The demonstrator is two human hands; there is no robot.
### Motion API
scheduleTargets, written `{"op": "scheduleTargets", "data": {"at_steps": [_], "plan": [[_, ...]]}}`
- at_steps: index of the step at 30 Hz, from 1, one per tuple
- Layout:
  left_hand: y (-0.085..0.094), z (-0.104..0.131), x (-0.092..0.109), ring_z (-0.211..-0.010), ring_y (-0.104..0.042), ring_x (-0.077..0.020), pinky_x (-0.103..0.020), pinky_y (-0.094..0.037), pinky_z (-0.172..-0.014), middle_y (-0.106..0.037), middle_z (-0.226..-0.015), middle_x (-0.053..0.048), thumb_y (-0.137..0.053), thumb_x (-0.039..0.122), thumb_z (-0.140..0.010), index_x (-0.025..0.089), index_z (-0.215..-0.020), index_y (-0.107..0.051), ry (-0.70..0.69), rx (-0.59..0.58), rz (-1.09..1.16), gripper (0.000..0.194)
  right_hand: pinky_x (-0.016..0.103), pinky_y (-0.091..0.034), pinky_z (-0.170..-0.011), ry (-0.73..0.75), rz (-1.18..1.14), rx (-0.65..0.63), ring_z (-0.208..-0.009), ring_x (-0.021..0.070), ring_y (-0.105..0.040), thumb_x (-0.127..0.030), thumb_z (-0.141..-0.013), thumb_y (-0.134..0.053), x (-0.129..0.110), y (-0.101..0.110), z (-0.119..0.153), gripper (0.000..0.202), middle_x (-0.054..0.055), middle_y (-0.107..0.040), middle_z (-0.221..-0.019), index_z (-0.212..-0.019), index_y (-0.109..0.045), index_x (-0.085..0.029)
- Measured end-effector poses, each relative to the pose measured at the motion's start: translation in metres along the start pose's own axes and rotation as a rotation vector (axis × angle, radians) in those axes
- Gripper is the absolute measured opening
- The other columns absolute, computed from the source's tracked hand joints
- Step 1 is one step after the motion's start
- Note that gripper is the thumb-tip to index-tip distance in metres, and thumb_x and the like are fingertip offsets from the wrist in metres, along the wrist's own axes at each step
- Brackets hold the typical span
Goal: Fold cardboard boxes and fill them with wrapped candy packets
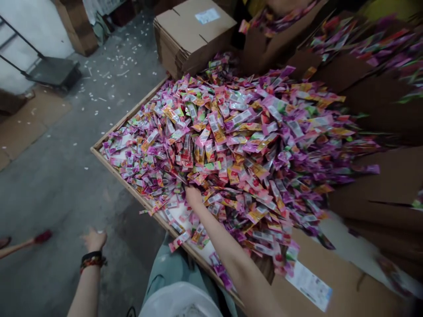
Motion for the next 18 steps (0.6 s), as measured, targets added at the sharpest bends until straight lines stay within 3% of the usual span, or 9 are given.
{"op": "scheduleTargets", "data": {"at_steps": [2, 4, 5, 7, 9, 11, 13, 16, 18], "plan": [[-0.031, 0.016, 0.031, -0.114, -0.061, -0.0387, -0.056, -0.047, -0.097, -0.067, -0.116, -0.026, -0.054, 0.021, -0.077, 0.001, -0.117, -0.065, -0.233, -0.096, -0.004, 0.046, 0.030, -0.052, -0.078, -0.013, -0.002, 0.001, -0.096, 0.0231, -0.067, -0.005, -0.091, -0.040, 0.004, -0.003, 0.001, 0.033, 0.018, -0.065, -0.115, -0.109, -0.067, -0.013], [-0.080, 0.057, 0.092, -0.097, -0.068, -0.0263, -0.041, -0.054, -0.091, -0.073, -0.103, -0.016, -0.048, 0.024, -0.083, 0.009, -0.100, -0.072, -0.625, -0.237, 0.050, 0.032, 0.029, -0.051, -0.081, -0.004, -0.014, 0.025, -0.102, 0.0220, -0.065, -0.010, -0.093, -0.041, 0.005, -0.001, 0.017, 0.032, 0.016, -0.061, -0.124, -0.114, -0.065, -0.016], [-0.107, 0.080, 0.121, -0.097, -0.068, -0.0226, -0.036, -0.054, -0.092, -0.073, -0.104, -0.013, -0.048, 0.023, -0.084, 0.013, -0.097, -0.073, -0.784, -0.308, 0.072, 0.030, 0.027, -0.050, -0.082, 0.006, -0.023, 0.038, -0.104, 0.0207, -0.064, -0.012, -0.094, -0.041, 0.004, 0.002, 0.029, 0.032, 0.014, -0.062, -0.125, -0.116, -0.065, -0.018], [-0.153, 0.112, 0.166, -0.104, -0.065, -0.0199, -0.032, -0.050, -0.097, -0.073, -0.109, -0.010, -0.050, 0.020, -0.085, 0.016, -0.099, -0.074, -0.937, -0.373, 0.074, 0.028, 0.026, -0.049, -0.087, 0.012, -0.035, 0.065, -0.105, 0.0190, -0.063, -0.014, -0.094, -0.040, 0.006, 0.011, 0.053, 0.034, 0.011, -0.064, -0.121, -0.119, -0.063, -0.018], [-0.185, 0.127, 0.197, -0.113, -0.060, -0.0239, -0.037, -0.046, -0.102, -0.068, -0.120, -0.011, -0.049, 0.021, -0.088, 0.016, -0.113, -0.071, -0.990, -0.360, 0.048, 0.033, 0.029, -0.047, -0.092, -0.073, -0.044, 0.167, -0.108, 0.0199, -0.062, -0.014, -0.095, -0.035, 0.022, 0.031, 0.067, 0.038, 0.014, -0.065, -0.119, -0.123, -0.060, -0.014], [-0.202, 0.127, 0.212, -0.113, -0.057, -0.0299, -0.043, -0.046, -0.098, -0.063, -0.125, -0.016, -0.049, 0.023, -0.090, 0.014, -0.122, -0.067, -1.004, -0.321, 0.004, 0.038, 0.033, -0.047, -0.092, -0.239, -0.070, 0.325, -0.109, 0.0231, -0.062, -0.018, -0.096, -0.033, 0.050, 0.057, 0.070, 0.041, 0.018, -0.064, -0.119, -0.126, -0.059, -0.010], [-0.210, 0.120, 0.217, -0.107, -0.057, -0.0321, -0.043, -0.047, -0.089, -0.061, -0.123, -0.017, -0.050, 0.023, -0.089, 0.015, -0.121, -0.069, -1.011, -0.307, -0.047, 0.038, 0.034, -0.049, -0.083, -0.373, -0.123, 0.402, -0.098, 0.0253, -0.065, -0.021, -0.093, -0.041, 0.078, 0.074, 0.060, 0.037, 0.018, -0.068, -0.111, -0.119, -0.066, -0.011], [-0.214, 0.107, 0.215, -0.100, -0.060, -0.0282, -0.037, -0.046, -0.081, -0.065, -0.116, -0.014, -0.052, 0.021, -0.087, 0.019, -0.111, -0.074, -1.037, -0.340, -0.101, 0.033, 0.031, -0.049, -0.076, -0.419, -0.206, 0.362, -0.083, 0.0244, -0.068, -0.017, -0.081, -0.054, 0.100, 0.074, 0.038, 0.025, 0.014, -0.073, -0.089, -0.092, -0.076, -0.015], [-0.215, 0.100, 0.214, -0.096, -0.063, -0.0247, -0.033, -0.045, -0.078, -0.069, -0.108, -0.012, -0.053, 0.021, -0.087, 0.019, -0.105, -0.076, -1.045, -0.372, -0.111, 0.029, 0.030, -0.050, -0.077, -0.420, -0.264, 0.400, -0.084, 0.0232, -0.069, -0.020, -0.081, -0.053, 0.104, 0.073, 0.036, 0.024, 0.012, -0.075, -0.088, -0.088, -0.076, -0.017]]}}
Point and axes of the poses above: each hand's wrist, its own z-axis away from the middle knuckle, its own y-axis out of the back of the hand, x = y × z, the point moved 8 cm from there along -z, towards the middle knuckle
